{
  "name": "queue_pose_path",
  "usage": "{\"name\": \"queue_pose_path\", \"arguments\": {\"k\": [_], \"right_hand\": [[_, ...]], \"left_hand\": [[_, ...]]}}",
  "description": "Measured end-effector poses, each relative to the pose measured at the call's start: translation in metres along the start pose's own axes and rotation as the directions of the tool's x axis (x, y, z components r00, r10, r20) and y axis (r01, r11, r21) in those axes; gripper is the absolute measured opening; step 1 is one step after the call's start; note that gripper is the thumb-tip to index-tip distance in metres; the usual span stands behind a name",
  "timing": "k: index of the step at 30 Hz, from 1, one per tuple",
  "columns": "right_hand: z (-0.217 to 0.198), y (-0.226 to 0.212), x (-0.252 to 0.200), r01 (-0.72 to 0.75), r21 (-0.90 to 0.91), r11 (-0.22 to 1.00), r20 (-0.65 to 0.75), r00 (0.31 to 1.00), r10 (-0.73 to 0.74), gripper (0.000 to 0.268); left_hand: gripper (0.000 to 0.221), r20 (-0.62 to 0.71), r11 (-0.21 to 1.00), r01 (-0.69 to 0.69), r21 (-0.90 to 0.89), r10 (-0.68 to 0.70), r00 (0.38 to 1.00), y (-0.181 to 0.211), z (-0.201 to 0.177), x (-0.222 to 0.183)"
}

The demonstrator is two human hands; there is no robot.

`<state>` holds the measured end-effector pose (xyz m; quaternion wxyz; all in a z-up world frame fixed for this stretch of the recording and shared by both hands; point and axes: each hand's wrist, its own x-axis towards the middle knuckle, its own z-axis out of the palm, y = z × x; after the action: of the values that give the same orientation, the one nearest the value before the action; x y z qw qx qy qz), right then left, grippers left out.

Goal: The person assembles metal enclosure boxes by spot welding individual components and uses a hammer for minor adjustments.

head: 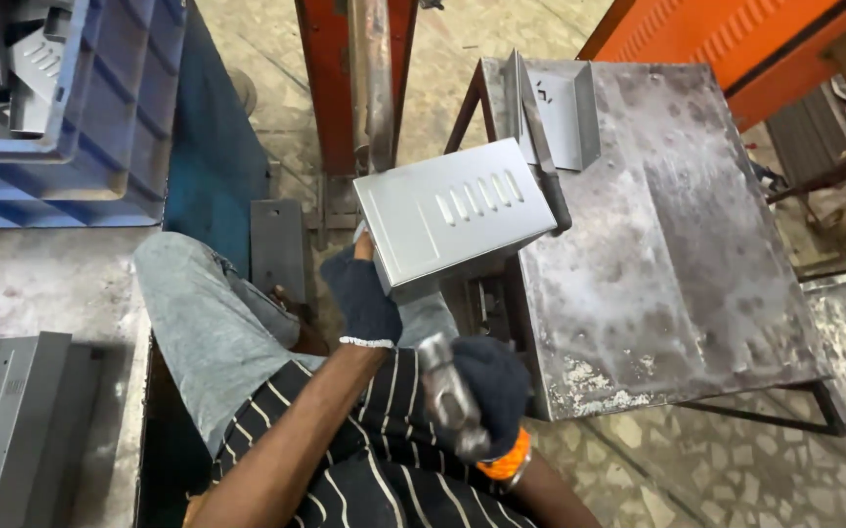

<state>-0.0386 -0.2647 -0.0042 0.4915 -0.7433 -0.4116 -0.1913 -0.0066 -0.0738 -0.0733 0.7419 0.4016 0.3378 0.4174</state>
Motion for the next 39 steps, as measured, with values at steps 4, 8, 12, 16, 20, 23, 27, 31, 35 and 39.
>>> {"name": "queue_pose_path", "arguments": {"k": [4,8,12,16,20,23,27,31,35,39], "right_hand": [[0.030,-0.013,0.032,0.077,-0.001,0.997,0.117,0.990,-0.077,0.024],[0.027,-0.007,0.033,-0.045,-0.038,0.998,0.060,0.997,0.048,0.016],[0.009,0.052,0.022,-0.454,-0.311,0.835,-0.092,0.889,0.449,0.022],[-0.009,0.151,0.008,-0.670,-0.469,0.575,-0.175,0.709,0.684,0.046],[-0.018,0.205,0.010,-0.534,-0.680,0.503,-0.148,0.772,0.618,0.029],[-0.005,0.215,0.033,-0.341,-0.743,0.576,0.020,0.848,0.529,0.026],[0.045,0.121,0.107,-0.458,0.140,0.878,0.246,0.875,0.418,0.053],[0.079,0.061,0.149,-0.512,0.651,0.561,0.487,0.848,0.210,0.089],[0.093,0.052,0.164,-0.382,0.751,0.539,0.405,0.911,0.082,0.089],[0.096,0.056,0.165,-0.423,0.759,0.495,0.423,0.898,0.120,0.093]], "left_hand": [[0.032,0.026,0.995,-0.037,0.093,0.035,0.999,-0.004,-0.007,0.004],[0.046,0.004,0.988,-0.095,0.122,0.095,0.995,0.004,-0.006,0.000],[0.051,0.085,0.901,-0.279,0.331,0.266,0.960,0.034,-0.009,-0.006],[0.058,0.200,0.764,-0.324,0.558,0.255,0.946,0.089,-0.009,-0.006],[0.051,0.369,0.467,-0.585,0.663,0.476,0.798,0.133,-0.006,0.008],[0.043,0.556,0.300,-0.711,0.636,0.461,0.692,0.166,0.006,0.030],[0.040,0.746,0.024,-0.783,0.622,0.285,0.602,0.192,0.025,0.065],[0.037,0.804,-0.081,-0.806,0.586,0.178,0.567,0.216,0.043,0.087],[0.038,0.774,-0.123,-0.764,0.633,0.113,0.623,0.217,0.049,0.096],[0.031,0.818,-0.102,-0.814,0.572,0.142,0.558,0.211,0.048,0.104]]}}
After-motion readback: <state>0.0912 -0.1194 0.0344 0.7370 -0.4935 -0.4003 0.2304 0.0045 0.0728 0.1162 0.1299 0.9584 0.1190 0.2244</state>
